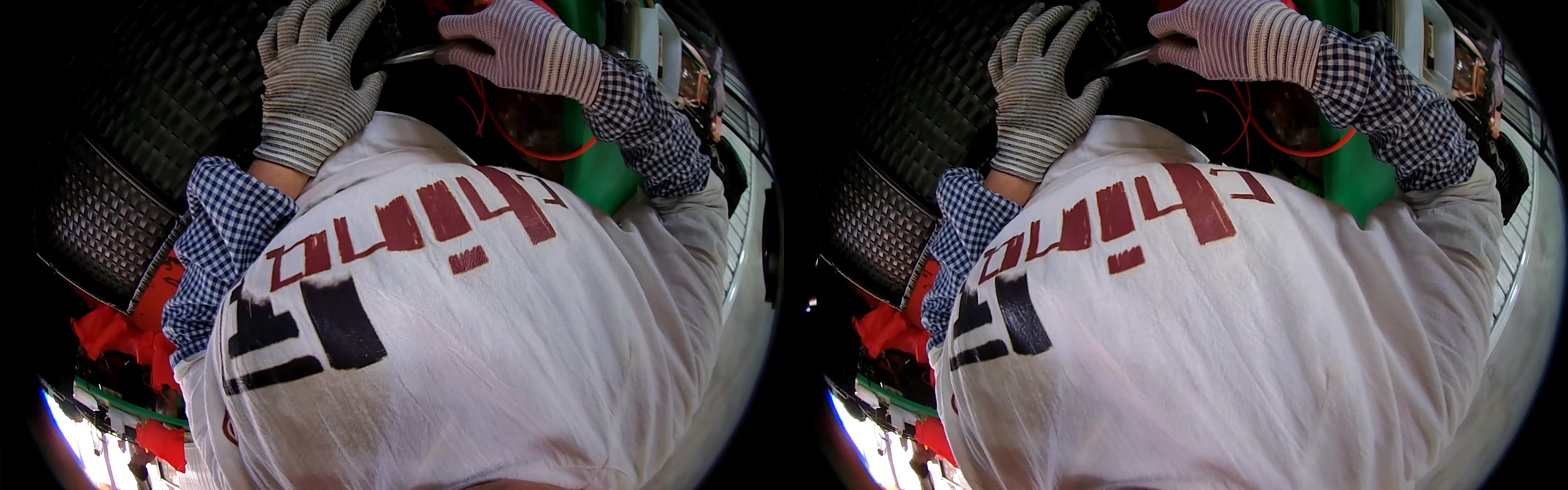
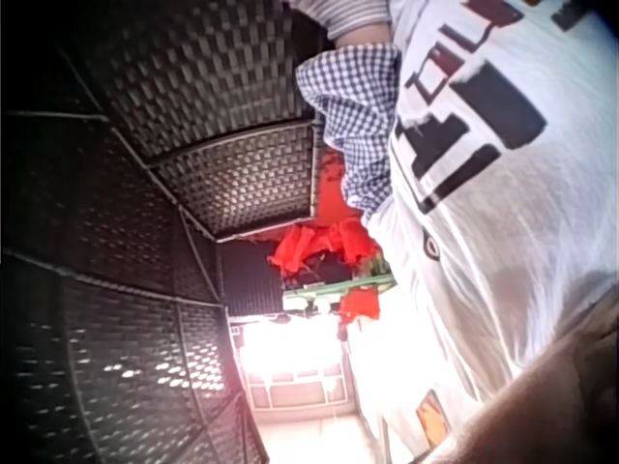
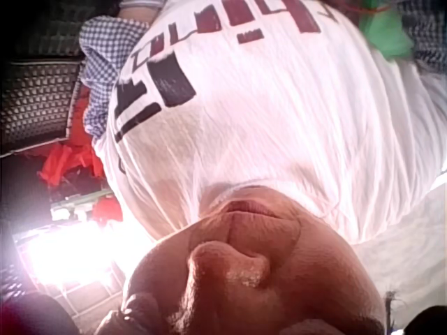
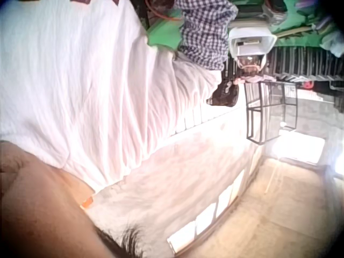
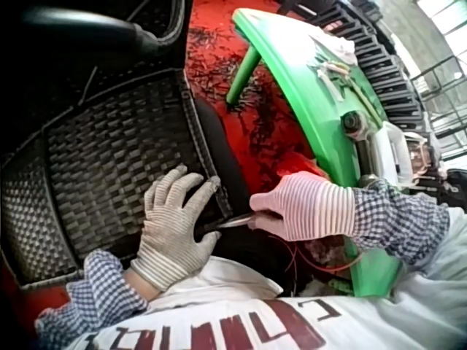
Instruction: The person repairs a piece of wicker furniture by manipulating strips of material, trimming them with pliers, and applying heat with a heat gun to the joints.
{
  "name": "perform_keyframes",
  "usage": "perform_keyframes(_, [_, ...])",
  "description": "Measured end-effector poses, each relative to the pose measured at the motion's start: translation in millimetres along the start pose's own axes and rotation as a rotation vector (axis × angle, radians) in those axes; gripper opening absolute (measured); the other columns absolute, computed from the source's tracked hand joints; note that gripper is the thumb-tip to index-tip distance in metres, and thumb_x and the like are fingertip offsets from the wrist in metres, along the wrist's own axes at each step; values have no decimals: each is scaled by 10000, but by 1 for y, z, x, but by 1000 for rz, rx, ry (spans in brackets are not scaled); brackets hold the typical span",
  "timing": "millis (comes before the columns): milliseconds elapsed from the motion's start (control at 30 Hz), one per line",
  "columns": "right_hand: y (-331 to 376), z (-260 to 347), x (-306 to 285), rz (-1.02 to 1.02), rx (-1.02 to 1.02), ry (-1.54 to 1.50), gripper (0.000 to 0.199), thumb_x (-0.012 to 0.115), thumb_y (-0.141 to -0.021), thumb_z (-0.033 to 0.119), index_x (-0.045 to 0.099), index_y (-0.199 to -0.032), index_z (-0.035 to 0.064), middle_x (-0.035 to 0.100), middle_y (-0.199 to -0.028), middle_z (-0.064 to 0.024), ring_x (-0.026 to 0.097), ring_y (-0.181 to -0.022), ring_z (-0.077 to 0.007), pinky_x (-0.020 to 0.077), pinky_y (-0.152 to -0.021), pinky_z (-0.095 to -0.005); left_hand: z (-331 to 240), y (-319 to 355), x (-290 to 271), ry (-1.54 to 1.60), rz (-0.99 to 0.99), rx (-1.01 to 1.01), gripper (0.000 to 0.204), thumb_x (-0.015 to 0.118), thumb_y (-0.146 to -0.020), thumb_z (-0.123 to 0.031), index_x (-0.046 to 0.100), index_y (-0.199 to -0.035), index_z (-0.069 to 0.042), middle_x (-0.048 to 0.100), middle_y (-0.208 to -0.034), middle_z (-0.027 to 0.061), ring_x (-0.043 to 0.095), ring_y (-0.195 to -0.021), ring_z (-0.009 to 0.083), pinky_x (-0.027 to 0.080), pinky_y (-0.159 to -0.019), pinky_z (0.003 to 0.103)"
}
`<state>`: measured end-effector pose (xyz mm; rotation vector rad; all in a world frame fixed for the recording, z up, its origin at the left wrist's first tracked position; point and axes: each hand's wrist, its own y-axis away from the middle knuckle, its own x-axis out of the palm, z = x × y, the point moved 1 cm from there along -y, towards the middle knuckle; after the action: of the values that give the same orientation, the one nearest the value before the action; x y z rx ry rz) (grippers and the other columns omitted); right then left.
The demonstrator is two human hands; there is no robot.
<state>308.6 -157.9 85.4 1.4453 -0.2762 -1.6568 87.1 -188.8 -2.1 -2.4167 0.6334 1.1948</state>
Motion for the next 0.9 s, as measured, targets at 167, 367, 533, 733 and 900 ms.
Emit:
perform_keyframes(167, [-3,-6,8,-79,-93,-35,297,620,-997,329,631,-889,53,562,-590,-156,589,-507,-324,466,-493,-428,-2,0,0,5,29,-28,805,833,-728,-250,516,-1456,-119,466,-1397,179,363,-1410,396,278,-1174,562])
perform_keyframes(367, [-8,-8,9,-82,-119,-8,301,628,-996,329,627,-875,54,550,-586,-150,586,-503,-310,456,-488,-423,-1,0,1,3,26,-39,821,838,-717,-234,510,-1461,-129,462,-1391,180,363,-1405,403,279,-1172,562])
perform_keyframes(533, [-11,-9,11,-68,-115,-74,315,630,-1001,333,622,-859,53,539,-575,-142,576,-490,-304,452,-482,-418,-1,-3,-1,3,24,-59,828,836,-708,-230,510,-1464,-143,465,-1381,179,364,-1402,406,280,-1169,566])
perform_keyframes(733, [-4,-12,9,-81,-55,-55,319,641,-993,345,621,-853,59,554,-584,-142,598,-503,-293,461,-484,-400,17,-9,17,-195,-75,28,737,814,-805,-467,545,-1471,-307,514,-1482,79,393,-1440,307,247,-1211,519])
perform_keyframes(900, [21,-47,-20,-637,-107,-311,236,707,-970,242,662,-914,18,591,-623,-106,582,-516,-164,441,-488,-319,24,-18,17,-162,-119,21,720,851,-759,-463,596,-1417,-320,537,-1447,68,411,-1415,309,253,-1195,524])
